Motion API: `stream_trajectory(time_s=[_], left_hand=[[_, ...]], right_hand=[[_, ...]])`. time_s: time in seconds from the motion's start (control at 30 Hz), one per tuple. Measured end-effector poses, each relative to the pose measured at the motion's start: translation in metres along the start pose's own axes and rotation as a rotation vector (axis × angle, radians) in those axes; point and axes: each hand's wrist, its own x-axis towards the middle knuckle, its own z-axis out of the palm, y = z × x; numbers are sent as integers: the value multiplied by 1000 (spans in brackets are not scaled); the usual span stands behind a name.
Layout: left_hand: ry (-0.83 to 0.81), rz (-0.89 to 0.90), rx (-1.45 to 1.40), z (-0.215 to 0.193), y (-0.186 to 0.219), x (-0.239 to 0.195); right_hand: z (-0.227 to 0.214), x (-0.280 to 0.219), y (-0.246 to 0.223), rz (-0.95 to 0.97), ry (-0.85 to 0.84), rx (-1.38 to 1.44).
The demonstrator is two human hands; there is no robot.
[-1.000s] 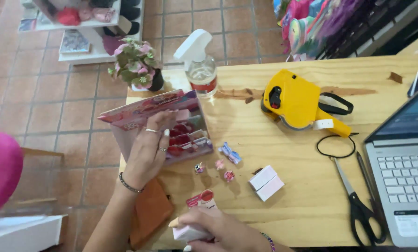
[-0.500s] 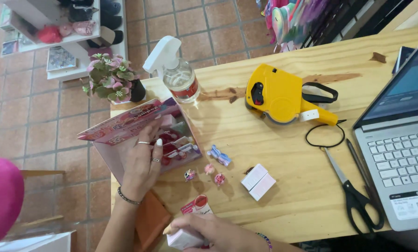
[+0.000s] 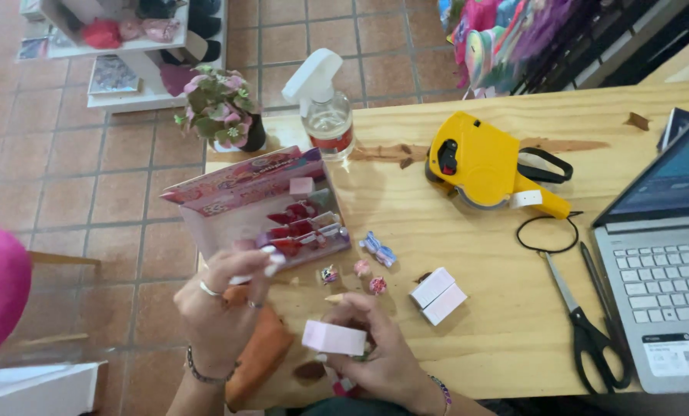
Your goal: Unboxing lollipop-shaped lip products and arranging them in a display stand on a counter.
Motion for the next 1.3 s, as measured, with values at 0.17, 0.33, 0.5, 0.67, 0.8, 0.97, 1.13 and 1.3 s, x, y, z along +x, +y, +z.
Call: stream_trajectory(time_s=[0.17, 0.33, 0.5, 0.67, 0.8, 0.97, 1.13, 1.3], left_hand=[[-468, -276, -91, -10, 27, -25], [-508, -291, -173, -6, 30, -42], [-483, -170, -374, -22, 34, -31], [-411, -140, -447, -30, 31, -32], [-329, -105, -396, -16, 25, -44], [-229, -188, -386, -13, 31, -40], [-104, -293, -420, -16, 9, -23], [161, -174, -118, -16, -49, 11]], right_hand=[[3, 1, -2, -196, 170, -273], [5, 0, 11, -336, 128, -438], [5, -9, 21, -179, 92, -311], [8, -8, 11, -143, 61, -153], [-2, -12, 38, -292, 155, -339], [1, -11, 29, -218, 167, -309], [14, -1, 7, -157, 118, -182], [9, -6, 16, -250, 59, -178]])
